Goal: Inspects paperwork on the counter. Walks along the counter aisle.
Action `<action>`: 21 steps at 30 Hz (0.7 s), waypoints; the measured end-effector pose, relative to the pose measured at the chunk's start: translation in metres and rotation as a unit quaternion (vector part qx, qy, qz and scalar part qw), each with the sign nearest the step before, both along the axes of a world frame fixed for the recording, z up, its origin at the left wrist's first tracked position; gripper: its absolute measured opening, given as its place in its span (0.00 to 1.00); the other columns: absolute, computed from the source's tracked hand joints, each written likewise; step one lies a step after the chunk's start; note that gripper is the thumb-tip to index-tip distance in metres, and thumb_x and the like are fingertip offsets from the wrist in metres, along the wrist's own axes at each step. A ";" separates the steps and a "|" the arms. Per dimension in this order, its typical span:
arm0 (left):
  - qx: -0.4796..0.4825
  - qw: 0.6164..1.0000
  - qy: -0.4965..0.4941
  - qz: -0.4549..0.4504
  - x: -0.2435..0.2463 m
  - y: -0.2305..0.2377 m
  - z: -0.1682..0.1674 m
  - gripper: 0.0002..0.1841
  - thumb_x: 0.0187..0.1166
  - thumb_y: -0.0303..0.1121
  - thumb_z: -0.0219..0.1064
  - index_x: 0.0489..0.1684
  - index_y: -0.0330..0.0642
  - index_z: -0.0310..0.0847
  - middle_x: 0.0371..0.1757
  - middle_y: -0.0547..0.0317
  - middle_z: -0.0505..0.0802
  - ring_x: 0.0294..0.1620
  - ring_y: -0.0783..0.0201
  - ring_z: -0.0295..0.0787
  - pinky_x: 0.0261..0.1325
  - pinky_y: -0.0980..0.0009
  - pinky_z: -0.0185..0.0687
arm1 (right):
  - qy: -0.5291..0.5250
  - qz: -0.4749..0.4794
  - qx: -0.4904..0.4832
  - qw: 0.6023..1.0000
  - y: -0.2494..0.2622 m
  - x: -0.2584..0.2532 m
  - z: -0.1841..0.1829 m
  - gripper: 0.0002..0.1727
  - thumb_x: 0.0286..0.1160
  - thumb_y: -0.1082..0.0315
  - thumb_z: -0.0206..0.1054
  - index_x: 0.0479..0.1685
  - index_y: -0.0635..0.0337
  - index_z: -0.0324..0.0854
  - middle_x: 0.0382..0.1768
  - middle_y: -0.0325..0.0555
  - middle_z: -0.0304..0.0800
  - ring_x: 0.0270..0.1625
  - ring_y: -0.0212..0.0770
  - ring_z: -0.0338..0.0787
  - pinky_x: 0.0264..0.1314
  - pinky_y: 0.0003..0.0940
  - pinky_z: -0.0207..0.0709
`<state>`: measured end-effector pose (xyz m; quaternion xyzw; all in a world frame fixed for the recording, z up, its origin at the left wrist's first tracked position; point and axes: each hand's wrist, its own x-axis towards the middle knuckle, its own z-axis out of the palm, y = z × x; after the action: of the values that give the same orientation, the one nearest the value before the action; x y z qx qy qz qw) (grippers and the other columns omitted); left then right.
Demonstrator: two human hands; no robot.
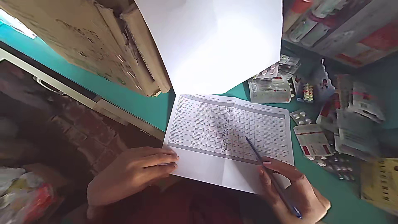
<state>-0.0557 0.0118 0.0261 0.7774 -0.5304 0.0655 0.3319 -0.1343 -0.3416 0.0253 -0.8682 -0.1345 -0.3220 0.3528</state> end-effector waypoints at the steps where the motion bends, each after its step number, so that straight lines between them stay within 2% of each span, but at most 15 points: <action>1: -0.009 1.000 0.009 -0.001 0.000 0.000 -0.001 0.12 0.89 0.34 0.60 0.50 0.40 0.90 0.59 0.51 0.94 0.68 0.60 0.88 0.71 0.69 0.81 | 0.000 0.000 0.003 1.000 0.000 0.000 0.000 0.08 0.83 0.62 0.68 0.47 0.57 0.81 0.47 0.40 0.94 0.54 0.20 0.90 0.57 0.11 0.80; 6: -0.040 0.997 0.056 -0.026 0.003 0.006 -0.003 0.12 0.89 0.31 0.59 0.49 0.37 0.90 0.57 0.50 0.95 0.67 0.62 0.89 0.72 0.71 0.80 | 0.019 0.007 0.003 1.000 -0.001 -0.001 0.000 0.09 0.83 0.64 0.68 0.49 0.60 0.82 0.48 0.42 0.94 0.51 0.19 0.90 0.54 0.10 0.81; 10: -0.062 0.996 0.068 -0.007 0.001 0.007 -0.001 0.11 0.88 0.30 0.60 0.47 0.35 0.89 0.55 0.49 0.95 0.65 0.65 0.89 0.70 0.74 0.81 | 0.031 0.006 0.001 0.999 -0.002 -0.001 -0.001 0.10 0.83 0.64 0.67 0.49 0.62 0.82 0.47 0.43 0.94 0.49 0.18 0.90 0.52 0.08 0.80; 12: -0.093 0.991 0.097 0.005 0.001 0.005 0.000 0.09 0.87 0.31 0.63 0.46 0.37 0.89 0.53 0.53 0.95 0.63 0.69 0.90 0.68 0.77 0.82 | 0.033 0.005 -0.003 0.999 -0.001 0.000 0.000 0.10 0.83 0.64 0.67 0.49 0.63 0.83 0.46 0.45 0.94 0.49 0.18 0.90 0.52 0.08 0.80; 16: -0.169 0.956 0.235 -0.039 0.013 0.002 -0.005 0.05 0.80 0.32 0.71 0.43 0.43 0.90 0.49 0.66 0.96 0.59 0.74 0.91 0.65 0.76 0.87 | 0.034 0.013 0.003 0.999 -0.001 0.000 -0.001 0.11 0.83 0.63 0.68 0.48 0.63 0.83 0.46 0.44 0.94 0.48 0.19 0.90 0.52 0.09 0.80; 18: -0.196 0.930 0.308 -0.046 0.019 -0.003 -0.007 0.03 0.76 0.34 0.75 0.40 0.47 0.91 0.45 0.70 0.96 0.54 0.76 0.92 0.60 0.78 0.88 | 0.032 0.022 0.007 0.999 -0.002 0.000 -0.001 0.11 0.83 0.62 0.68 0.49 0.61 0.82 0.46 0.42 0.94 0.50 0.18 0.90 0.53 0.09 0.80; 21: -0.181 0.904 0.386 -0.022 0.020 -0.009 -0.006 0.02 0.71 0.37 0.75 0.34 0.53 0.89 0.41 0.76 0.94 0.49 0.80 0.90 0.52 0.83 0.87 | 0.035 0.035 0.010 0.999 -0.004 0.000 0.000 0.10 0.83 0.62 0.68 0.48 0.60 0.82 0.47 0.41 0.95 0.51 0.18 0.91 0.54 0.09 0.81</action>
<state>-0.0358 0.0033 0.0197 0.6566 -0.3571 -0.1523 0.6467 -0.1345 -0.3452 0.0249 -0.8700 -0.1488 -0.2805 0.3773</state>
